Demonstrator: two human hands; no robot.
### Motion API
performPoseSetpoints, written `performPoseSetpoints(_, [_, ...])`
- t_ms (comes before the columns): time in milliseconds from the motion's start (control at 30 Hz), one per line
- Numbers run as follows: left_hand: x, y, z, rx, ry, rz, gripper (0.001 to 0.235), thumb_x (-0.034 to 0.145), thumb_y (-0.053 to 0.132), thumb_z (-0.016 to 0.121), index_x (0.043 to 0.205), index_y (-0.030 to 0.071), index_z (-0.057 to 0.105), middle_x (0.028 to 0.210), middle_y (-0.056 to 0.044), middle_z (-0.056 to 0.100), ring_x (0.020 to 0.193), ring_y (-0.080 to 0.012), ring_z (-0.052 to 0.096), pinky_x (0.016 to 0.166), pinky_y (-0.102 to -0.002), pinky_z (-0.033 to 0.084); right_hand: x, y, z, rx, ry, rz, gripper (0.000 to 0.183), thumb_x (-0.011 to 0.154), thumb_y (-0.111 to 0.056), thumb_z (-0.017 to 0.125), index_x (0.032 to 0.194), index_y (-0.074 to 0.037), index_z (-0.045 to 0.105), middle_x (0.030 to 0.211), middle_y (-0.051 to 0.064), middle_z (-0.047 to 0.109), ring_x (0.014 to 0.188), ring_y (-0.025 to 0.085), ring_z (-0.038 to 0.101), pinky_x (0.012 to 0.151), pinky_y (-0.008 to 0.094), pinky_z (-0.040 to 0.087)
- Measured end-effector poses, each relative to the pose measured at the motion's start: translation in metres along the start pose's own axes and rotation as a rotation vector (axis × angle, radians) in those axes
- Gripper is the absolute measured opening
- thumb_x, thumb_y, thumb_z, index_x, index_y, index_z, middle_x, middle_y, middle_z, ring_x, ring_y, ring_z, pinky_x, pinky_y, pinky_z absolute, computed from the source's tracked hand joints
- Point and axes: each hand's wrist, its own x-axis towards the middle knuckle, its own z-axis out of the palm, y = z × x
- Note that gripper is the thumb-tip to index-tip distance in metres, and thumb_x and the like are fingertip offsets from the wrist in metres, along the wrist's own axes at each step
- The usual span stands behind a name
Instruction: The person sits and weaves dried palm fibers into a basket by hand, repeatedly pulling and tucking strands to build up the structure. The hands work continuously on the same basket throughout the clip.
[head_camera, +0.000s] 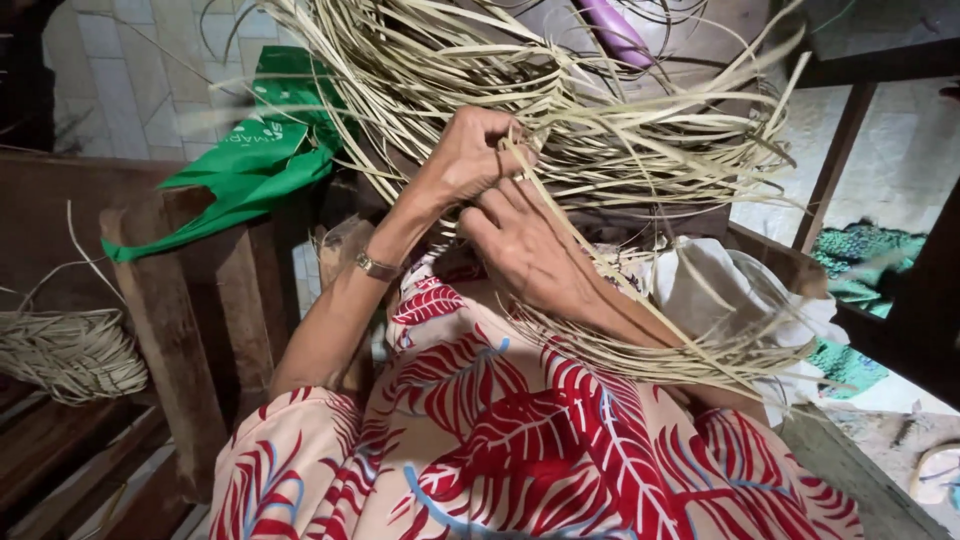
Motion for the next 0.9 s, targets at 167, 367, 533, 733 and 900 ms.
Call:
performPoseSetpoints(167, [0.003, -0.013, 0.004, 0.002, 0.048, 0.030, 0.005, 0.065, 0.013, 0.062, 0.065, 0.008, 0.060, 0.054, 0.001, 0.051, 0.052, -0.0073, 0.045, 0.047, -0.019, 0.036, 0.000, 0.003, 0.009, 0.099, 0.157, 0.023, 0.009, 0.072, -0.012, 0.050, 0.076, -0.007, 0.045, 0.070, 0.011, 0.043, 0.074, 0.030, 0.047, 0.066, 0.038, 0.037])
performPoseSetpoints(367, [0.000, 0.016, 0.003, -0.019, 0.067, -0.039, 0.006, 0.065, 0.014, 0.061, 0.067, 0.008, 0.061, 0.056, 0.001, 0.049, 0.051, -0.0068, 0.043, 0.046, -0.018, 0.034, -0.001, 0.011, 0.028, 0.262, 0.195, -0.020, 0.013, 0.075, -0.021, 0.045, 0.078, -0.007, 0.045, 0.071, 0.009, 0.041, 0.074, 0.029, 0.044, 0.066, 0.036, 0.038])
performPoseSetpoints(533, [-0.002, 0.013, 0.007, -0.022, 0.075, -0.032, 0.007, 0.065, 0.013, 0.061, 0.067, 0.007, 0.061, 0.056, 0.001, 0.050, 0.052, -0.0071, 0.043, 0.046, -0.018, 0.033, -0.001, 0.008, 0.028, 0.249, 0.243, -0.020, 0.008, 0.077, -0.015, 0.045, 0.075, -0.008, 0.047, 0.068, 0.007, 0.041, 0.069, 0.028, 0.045, 0.065, 0.035, 0.037])
performPoseSetpoints(733, [-0.002, 0.013, 0.009, -0.048, 0.078, -0.029, 0.007, 0.065, 0.015, 0.063, 0.067, 0.008, 0.061, 0.055, 0.001, 0.050, 0.051, -0.0066, 0.042, 0.045, -0.017, 0.032, 0.002, 0.002, 0.023, 0.227, 0.268, -0.028, 0.008, 0.079, -0.013, 0.046, 0.073, -0.008, 0.048, 0.065, 0.007, 0.040, 0.066, 0.026, 0.044, 0.063, 0.034, 0.036])
performPoseSetpoints(900, [-0.003, 0.024, 0.006, -0.076, 0.056, 0.008, 0.005, 0.068, 0.011, 0.062, 0.069, 0.006, 0.062, 0.058, -0.002, 0.051, 0.054, -0.0082, 0.044, 0.049, -0.017, 0.035, 0.002, 0.000, 0.019, 0.196, 0.298, -0.027, 0.010, 0.083, -0.013, 0.048, 0.076, -0.007, 0.050, 0.065, 0.008, 0.042, 0.067, 0.027, 0.047, 0.063, 0.034, 0.037])
